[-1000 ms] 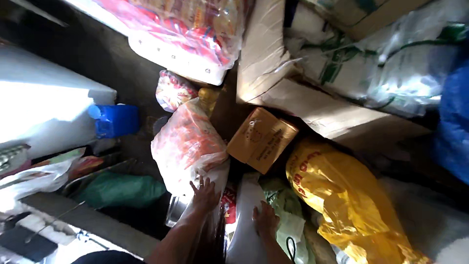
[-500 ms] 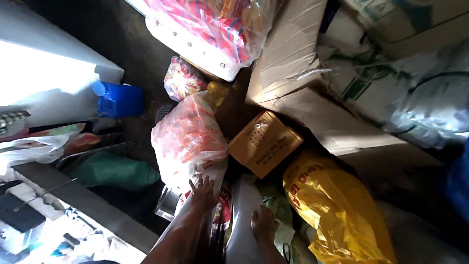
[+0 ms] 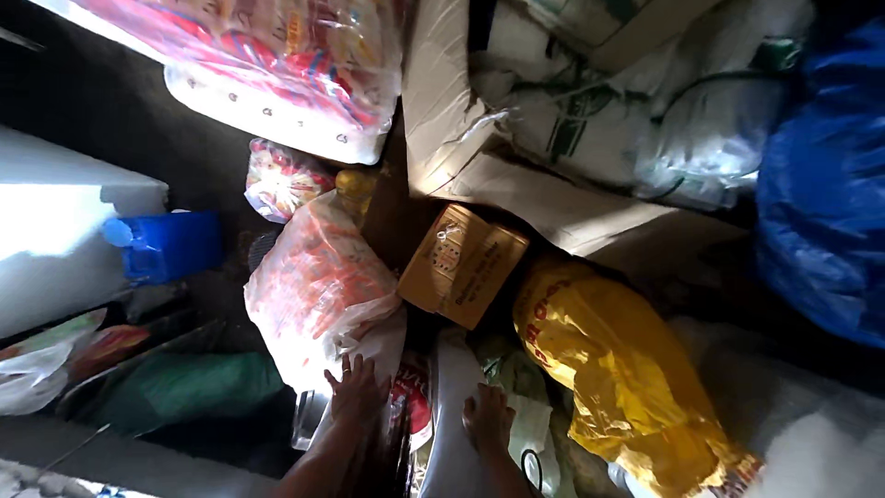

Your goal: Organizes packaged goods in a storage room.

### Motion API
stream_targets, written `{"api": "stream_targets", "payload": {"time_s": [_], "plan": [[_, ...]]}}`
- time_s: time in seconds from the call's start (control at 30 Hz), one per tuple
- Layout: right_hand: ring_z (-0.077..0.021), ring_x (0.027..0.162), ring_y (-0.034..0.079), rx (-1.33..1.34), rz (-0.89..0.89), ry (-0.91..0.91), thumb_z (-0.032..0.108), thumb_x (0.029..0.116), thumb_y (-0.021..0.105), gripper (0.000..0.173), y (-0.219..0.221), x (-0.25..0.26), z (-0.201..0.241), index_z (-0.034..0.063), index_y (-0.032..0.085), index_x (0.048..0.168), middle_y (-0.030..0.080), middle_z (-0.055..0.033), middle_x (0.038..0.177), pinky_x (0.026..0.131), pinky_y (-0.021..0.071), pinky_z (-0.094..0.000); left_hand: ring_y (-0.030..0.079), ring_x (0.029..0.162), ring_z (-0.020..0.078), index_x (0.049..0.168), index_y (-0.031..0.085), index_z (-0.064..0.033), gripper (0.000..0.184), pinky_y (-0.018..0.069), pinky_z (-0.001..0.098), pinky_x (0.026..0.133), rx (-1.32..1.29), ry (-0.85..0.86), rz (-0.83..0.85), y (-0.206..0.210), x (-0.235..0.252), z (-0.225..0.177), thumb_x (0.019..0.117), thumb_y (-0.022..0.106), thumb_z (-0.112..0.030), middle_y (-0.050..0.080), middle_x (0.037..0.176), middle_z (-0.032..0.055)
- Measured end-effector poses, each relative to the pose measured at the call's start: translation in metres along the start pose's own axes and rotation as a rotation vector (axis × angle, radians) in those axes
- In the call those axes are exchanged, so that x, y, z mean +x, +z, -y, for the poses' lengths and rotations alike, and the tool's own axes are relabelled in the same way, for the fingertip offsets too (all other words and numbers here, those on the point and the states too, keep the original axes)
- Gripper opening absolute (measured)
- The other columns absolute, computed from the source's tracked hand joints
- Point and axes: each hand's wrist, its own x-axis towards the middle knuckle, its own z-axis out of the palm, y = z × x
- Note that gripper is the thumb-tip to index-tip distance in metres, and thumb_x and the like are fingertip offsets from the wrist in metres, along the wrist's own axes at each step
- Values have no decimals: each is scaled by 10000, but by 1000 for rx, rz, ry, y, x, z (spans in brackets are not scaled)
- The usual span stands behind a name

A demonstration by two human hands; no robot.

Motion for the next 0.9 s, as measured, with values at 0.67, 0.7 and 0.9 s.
{"api": "stream_targets", "payload": {"time_s": [0.67, 0.7, 0.9], "plan": [[-352, 1386, 497, 19, -42, -69, 364, 1019, 547, 465, -7, 6, -20, 106, 620, 1399, 599, -151, 1426, 1116, 355, -620, 566, 1296, 437, 1294, 646, 27, 476, 417, 616, 1100, -730, -322, 1, 32, 68, 129, 975, 684, -324, 625, 1334, 279], [-349, 1393, 494, 24, -55, -68, 364, 1023, 546, 468, -9, 6, -21, 110, 613, 1409, 597, -150, 1433, 1126, 348, -618, 595, 1257, 432, 1263, 662, 32, 440, 433, 614, 1082, -770, -323, -43, 31, 53, 144, 1001, 650, -321, 650, 1288, 278], [-426, 1355, 522, 113, -245, -259, 284, 1053, 514, 469, -43, -5, -31, 29, 562, 1444, 583, -242, 1421, 1134, 364, -630, 572, 1268, 469, 1230, 691, 25, 401, 424, 657, 1065, -447, -95, 62, -53, -19, 159, 959, 693, -272, 647, 1285, 286]]}}
